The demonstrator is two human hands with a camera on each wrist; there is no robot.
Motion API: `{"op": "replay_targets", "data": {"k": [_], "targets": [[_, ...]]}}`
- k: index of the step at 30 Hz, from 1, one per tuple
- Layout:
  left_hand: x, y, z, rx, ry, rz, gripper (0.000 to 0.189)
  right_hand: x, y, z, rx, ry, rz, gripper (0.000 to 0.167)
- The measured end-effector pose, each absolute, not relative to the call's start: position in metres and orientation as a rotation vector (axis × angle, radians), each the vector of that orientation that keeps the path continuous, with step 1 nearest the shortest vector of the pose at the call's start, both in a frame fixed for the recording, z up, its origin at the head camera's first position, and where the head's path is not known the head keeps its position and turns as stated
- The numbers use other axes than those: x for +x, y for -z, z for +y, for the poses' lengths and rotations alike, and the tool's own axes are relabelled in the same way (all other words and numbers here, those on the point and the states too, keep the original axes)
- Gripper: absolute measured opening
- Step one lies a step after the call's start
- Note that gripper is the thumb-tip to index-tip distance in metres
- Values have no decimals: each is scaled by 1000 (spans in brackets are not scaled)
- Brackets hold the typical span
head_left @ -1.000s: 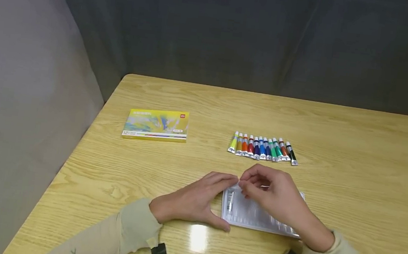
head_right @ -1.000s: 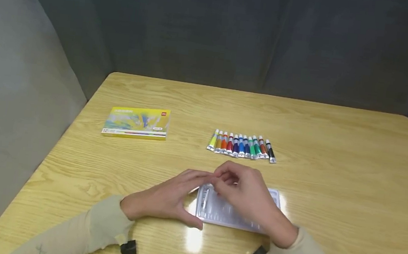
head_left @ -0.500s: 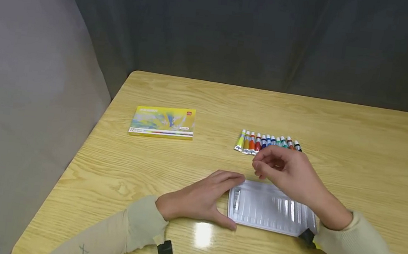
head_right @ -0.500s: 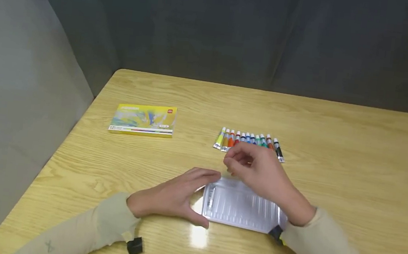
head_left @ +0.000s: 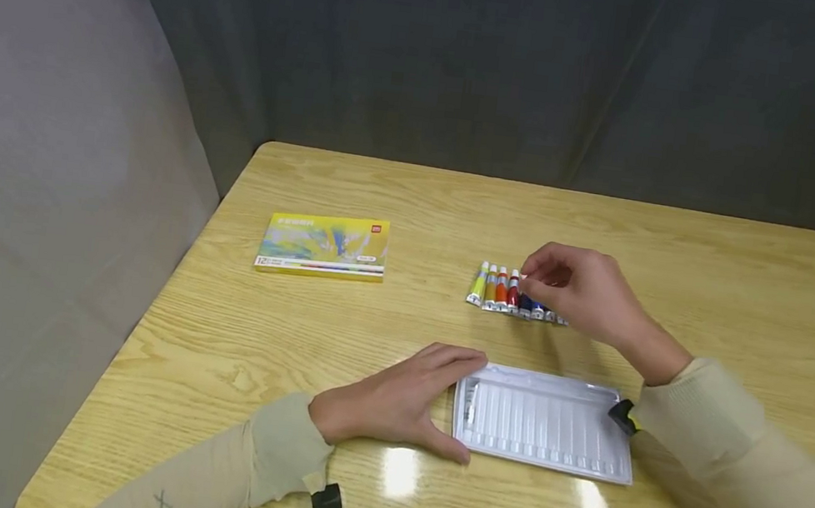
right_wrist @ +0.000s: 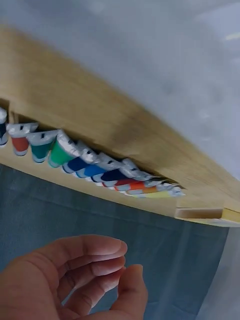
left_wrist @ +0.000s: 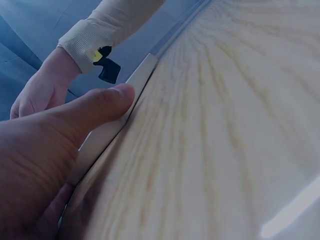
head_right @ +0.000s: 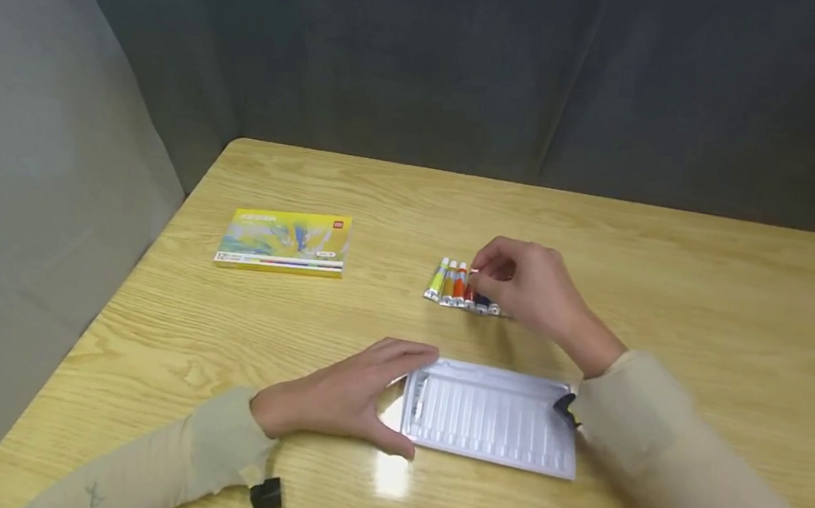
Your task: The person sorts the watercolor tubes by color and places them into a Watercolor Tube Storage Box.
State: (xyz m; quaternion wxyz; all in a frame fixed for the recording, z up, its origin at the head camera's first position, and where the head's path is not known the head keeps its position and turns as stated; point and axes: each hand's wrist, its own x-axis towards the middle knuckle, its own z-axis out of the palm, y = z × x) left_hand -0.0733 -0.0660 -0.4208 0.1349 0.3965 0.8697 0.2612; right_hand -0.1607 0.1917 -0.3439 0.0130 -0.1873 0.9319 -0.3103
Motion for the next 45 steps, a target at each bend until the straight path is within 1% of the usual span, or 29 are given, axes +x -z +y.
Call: {"op": "replay_targets", "data": {"k": [8, 13, 16, 24, 32, 37, 45], "targets": [[-74, 421, -66, 1171, -763, 2527, 113, -173, 340, 186, -653, 820, 2950, 9], [-74, 421, -67, 1166, -773, 2517, 112, -178, 345, 177, -682, 791, 2932, 8], [-74, 422, -68, 1168, -771, 2516, 111, -183, 352, 171, -767, 725, 2945, 5], [-74, 422, -68, 1171, -795, 2509, 111, -195, 366, 161, -1004, 577, 2922, 6], [-74, 422, -69, 1189, -812, 2496, 109, -201, 374, 155, -1224, 527, 2865, 14], [-75, 421, -69, 1195, -801, 2493, 109, -202, 375, 151, -1232, 506, 2817, 17], [-74, 421, -68, 1205, -787, 2509, 110, -206, 378, 143, -1290, 455, 2804, 16]]}}
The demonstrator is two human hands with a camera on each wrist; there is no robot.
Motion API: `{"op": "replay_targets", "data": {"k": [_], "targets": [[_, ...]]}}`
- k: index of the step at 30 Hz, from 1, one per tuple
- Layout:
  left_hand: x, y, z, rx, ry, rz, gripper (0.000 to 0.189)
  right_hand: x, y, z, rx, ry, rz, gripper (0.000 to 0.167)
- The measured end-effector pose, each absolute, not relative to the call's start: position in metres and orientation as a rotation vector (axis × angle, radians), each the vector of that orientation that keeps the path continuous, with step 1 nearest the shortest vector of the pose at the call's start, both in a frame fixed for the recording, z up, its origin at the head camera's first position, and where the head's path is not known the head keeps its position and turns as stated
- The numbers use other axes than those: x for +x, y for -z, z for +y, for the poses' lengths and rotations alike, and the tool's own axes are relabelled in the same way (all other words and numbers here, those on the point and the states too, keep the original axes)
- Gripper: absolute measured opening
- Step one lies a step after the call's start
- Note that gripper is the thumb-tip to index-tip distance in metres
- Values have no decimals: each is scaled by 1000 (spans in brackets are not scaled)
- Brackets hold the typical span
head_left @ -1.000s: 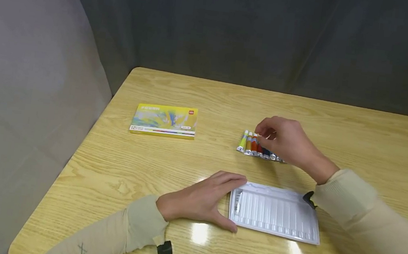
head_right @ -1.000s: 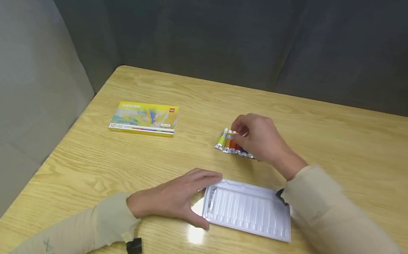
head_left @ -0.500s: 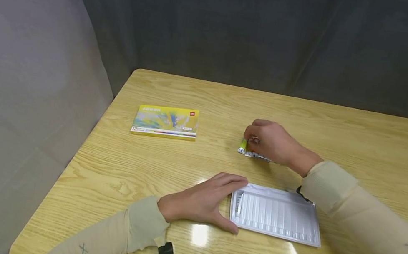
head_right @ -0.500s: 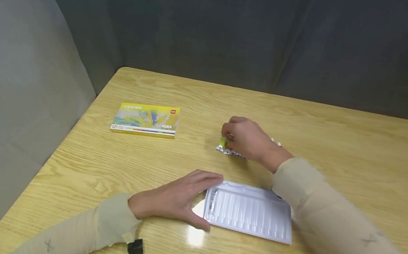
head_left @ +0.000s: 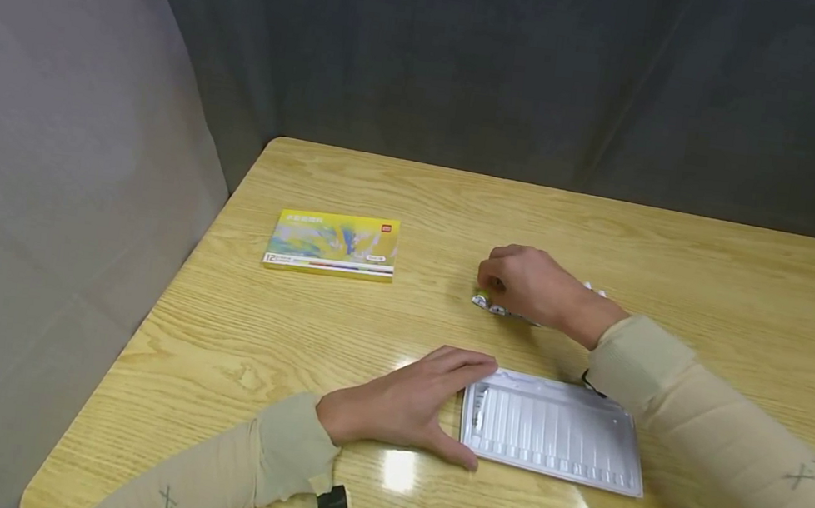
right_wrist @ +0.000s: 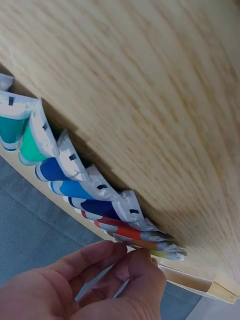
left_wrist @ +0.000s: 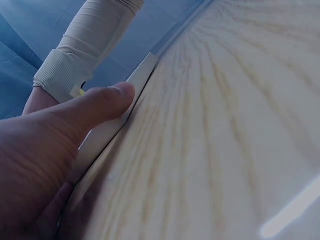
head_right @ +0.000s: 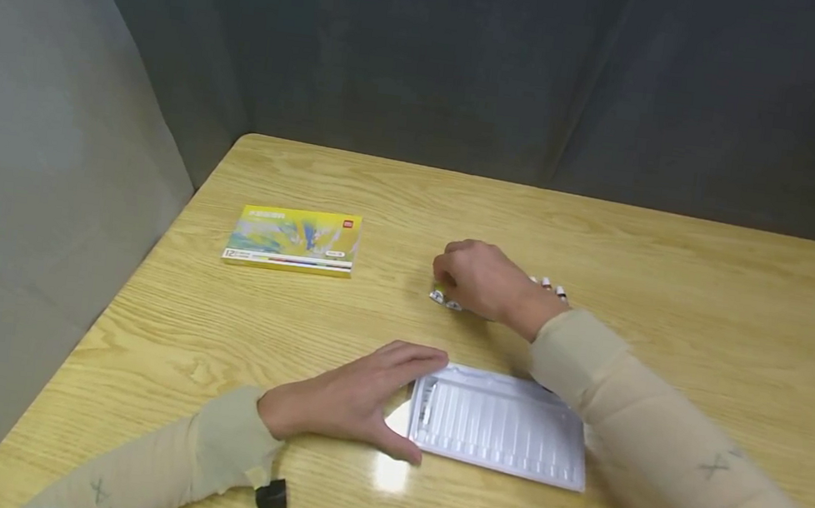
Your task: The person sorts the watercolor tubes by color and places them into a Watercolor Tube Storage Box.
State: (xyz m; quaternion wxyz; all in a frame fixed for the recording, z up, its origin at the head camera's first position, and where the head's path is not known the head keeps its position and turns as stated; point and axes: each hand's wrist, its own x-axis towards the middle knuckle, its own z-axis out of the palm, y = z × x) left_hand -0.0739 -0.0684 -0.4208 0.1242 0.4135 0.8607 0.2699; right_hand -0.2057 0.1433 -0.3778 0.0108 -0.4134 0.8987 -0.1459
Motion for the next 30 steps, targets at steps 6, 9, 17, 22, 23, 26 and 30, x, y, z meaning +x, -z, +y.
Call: {"op": "replay_targets", "data": {"k": [6, 9, 17, 22, 23, 26, 30], "targets": [[-74, 421, -68, 1216, -776, 2518, 110, -207, 379, 143, -1331, 483, 2803, 18], [-74, 421, -68, 1220, -769, 2523, 110, -208, 380, 142, -1320, 475, 2791, 18], [-73, 422, -68, 1213, -777, 2516, 109, -210, 381, 135, -1406, 409, 2780, 17], [-73, 422, -68, 1213, -783, 2518, 108, -213, 382, 131, -1462, 350, 2788, 16], [-73, 422, -68, 1215, -779, 2521, 108, -213, 382, 130, -1459, 339, 2789, 15], [-73, 422, -68, 1219, -762, 2529, 108, -214, 381, 128, -1455, 301, 2790, 16], [-74, 422, -68, 1224, -747, 2535, 108, -215, 382, 125, -1449, 261, 2775, 18]]}}
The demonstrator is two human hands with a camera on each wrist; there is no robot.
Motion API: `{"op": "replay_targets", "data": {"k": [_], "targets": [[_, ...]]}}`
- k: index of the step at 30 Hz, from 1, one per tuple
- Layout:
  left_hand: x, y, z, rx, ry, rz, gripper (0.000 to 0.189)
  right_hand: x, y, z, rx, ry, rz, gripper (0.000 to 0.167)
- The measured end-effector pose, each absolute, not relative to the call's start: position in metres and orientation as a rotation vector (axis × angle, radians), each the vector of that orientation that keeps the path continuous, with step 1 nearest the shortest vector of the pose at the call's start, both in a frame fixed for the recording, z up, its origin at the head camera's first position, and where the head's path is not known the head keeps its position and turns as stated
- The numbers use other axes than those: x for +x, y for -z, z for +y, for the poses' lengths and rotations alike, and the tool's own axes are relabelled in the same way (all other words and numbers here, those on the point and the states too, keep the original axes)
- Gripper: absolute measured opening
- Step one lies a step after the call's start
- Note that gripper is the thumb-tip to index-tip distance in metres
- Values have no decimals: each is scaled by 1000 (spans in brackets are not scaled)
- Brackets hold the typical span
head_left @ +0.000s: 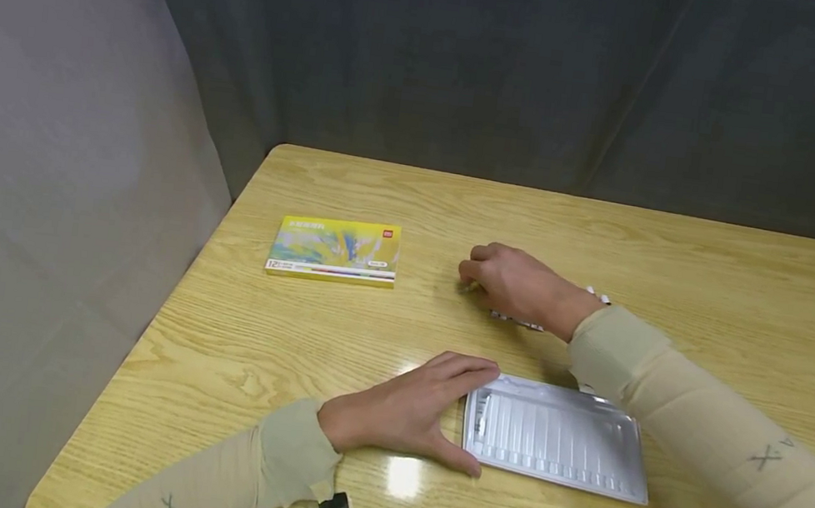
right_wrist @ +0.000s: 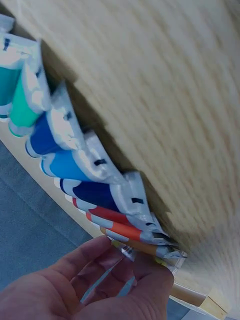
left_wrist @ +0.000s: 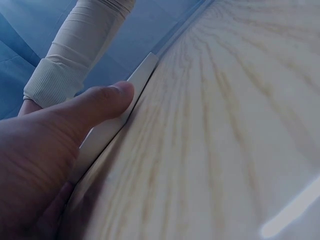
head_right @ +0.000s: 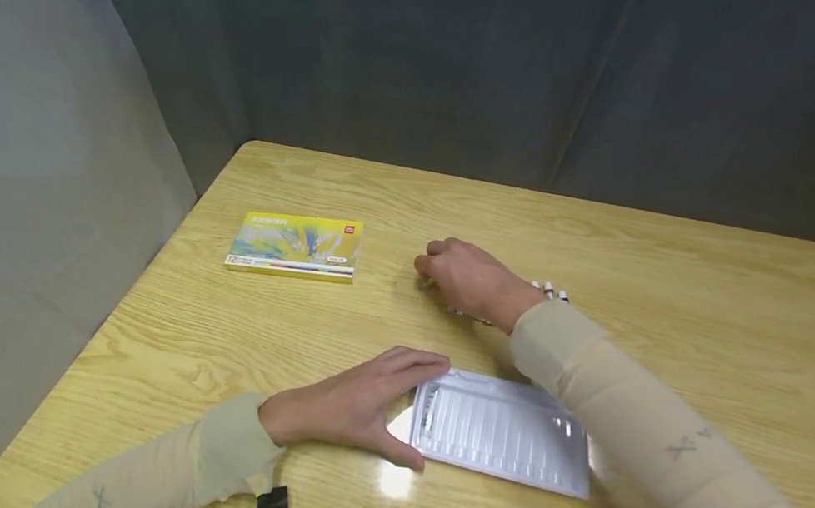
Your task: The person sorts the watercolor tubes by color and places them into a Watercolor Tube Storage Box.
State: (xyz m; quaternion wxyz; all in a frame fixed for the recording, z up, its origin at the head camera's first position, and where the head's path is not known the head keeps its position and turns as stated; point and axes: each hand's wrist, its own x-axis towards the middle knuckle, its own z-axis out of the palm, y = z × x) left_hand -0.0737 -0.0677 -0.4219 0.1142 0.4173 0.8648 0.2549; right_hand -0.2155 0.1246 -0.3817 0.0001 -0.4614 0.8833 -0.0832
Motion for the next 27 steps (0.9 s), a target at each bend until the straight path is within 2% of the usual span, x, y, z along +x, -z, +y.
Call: {"op": "replay_targets", "data": {"k": [14, 22, 27], "targets": [[-74, 423, -68, 1223, -743, 2537, 109, -216, 374, 123, -1447, 282, 2775, 19], [-73, 423, -68, 1211, -730, 2542, 110, -205, 362, 131, -1335, 363, 2766, 41], [-74, 422, -67, 1203, -728, 2542, 110, -196, 362, 138, -1341, 411, 2786, 41]]}}
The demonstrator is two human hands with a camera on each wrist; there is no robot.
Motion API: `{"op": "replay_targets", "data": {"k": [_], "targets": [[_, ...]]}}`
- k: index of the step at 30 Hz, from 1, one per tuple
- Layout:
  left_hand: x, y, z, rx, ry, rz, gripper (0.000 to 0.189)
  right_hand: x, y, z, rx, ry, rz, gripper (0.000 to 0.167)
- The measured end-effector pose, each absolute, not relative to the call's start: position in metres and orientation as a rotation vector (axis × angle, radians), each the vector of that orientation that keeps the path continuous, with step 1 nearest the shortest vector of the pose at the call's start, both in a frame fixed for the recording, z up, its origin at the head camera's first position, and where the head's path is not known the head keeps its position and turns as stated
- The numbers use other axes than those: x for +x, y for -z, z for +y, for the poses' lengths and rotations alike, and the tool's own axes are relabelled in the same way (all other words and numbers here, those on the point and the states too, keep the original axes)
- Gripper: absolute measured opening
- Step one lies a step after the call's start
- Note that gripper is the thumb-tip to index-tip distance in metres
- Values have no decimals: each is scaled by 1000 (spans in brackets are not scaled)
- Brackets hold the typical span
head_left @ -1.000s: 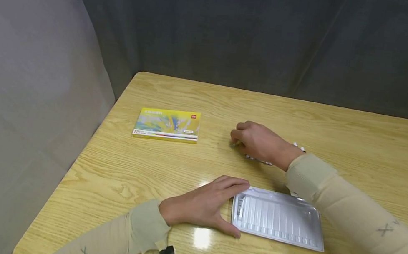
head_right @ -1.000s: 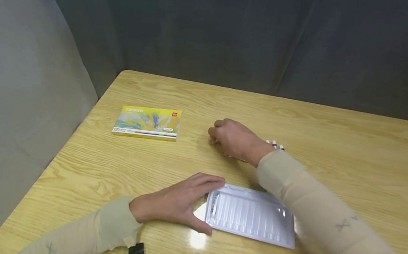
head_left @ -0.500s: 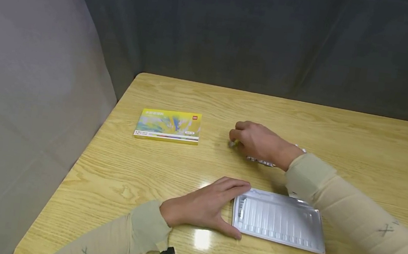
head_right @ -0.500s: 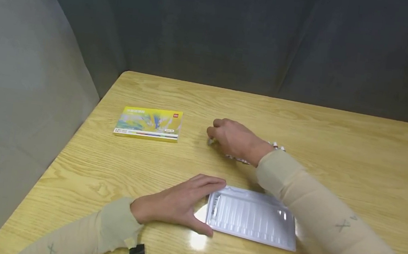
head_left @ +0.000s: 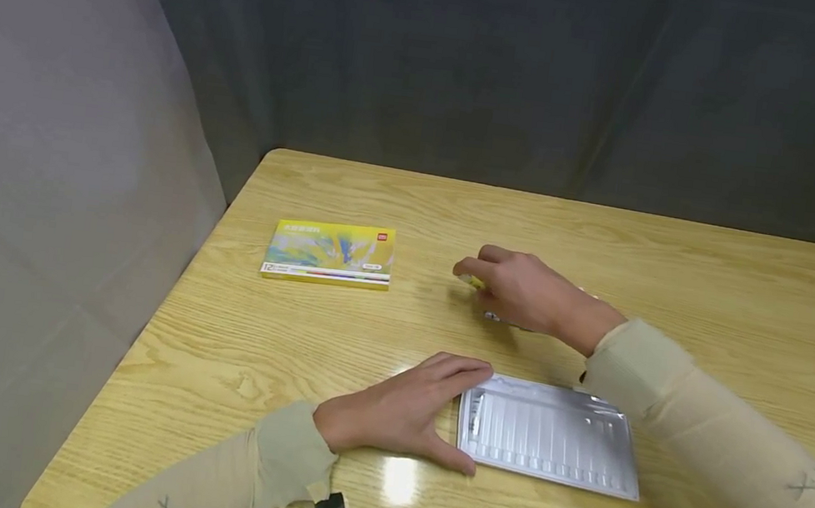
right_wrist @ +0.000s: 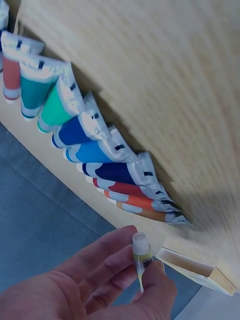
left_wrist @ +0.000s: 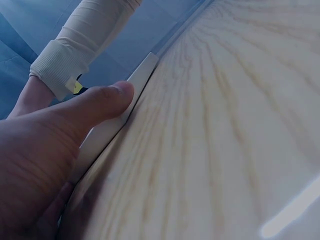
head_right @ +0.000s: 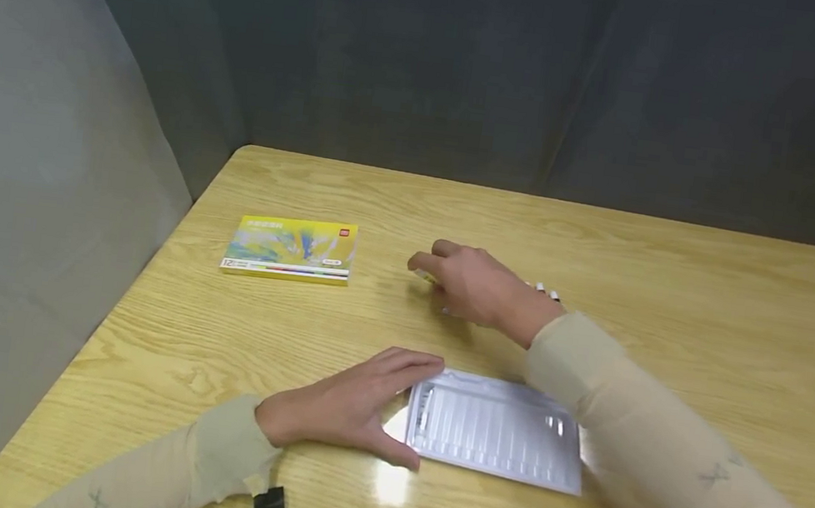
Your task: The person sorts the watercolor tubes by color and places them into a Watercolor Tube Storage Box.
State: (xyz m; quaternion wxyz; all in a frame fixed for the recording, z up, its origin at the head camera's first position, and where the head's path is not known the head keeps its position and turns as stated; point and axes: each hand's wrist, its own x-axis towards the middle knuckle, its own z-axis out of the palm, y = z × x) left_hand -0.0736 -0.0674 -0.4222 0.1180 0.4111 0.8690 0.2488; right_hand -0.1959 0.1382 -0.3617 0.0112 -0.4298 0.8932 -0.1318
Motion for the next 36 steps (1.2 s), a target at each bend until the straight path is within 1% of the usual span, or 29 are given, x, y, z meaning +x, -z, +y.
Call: {"op": "replay_targets", "data": {"k": [5, 15, 23, 28, 36], "targets": [[-73, 421, -67, 1197, -730, 2540, 110, -190, 362, 146, -1319, 499, 2828, 36], [-73, 419, -67, 1195, -731, 2534, 111, -171, 358, 158, -1152, 641, 2902, 35], [-73, 421, -67, 1193, -755, 2529, 110, -155, 365, 166, -1111, 750, 2971, 31], [-73, 421, -67, 1192, -766, 2528, 110, -145, 368, 170, -1048, 833, 3001, 31], [-72, 419, -67, 1190, -757, 2533, 111, -131, 369, 174, -1021, 957, 3034, 36]]}}
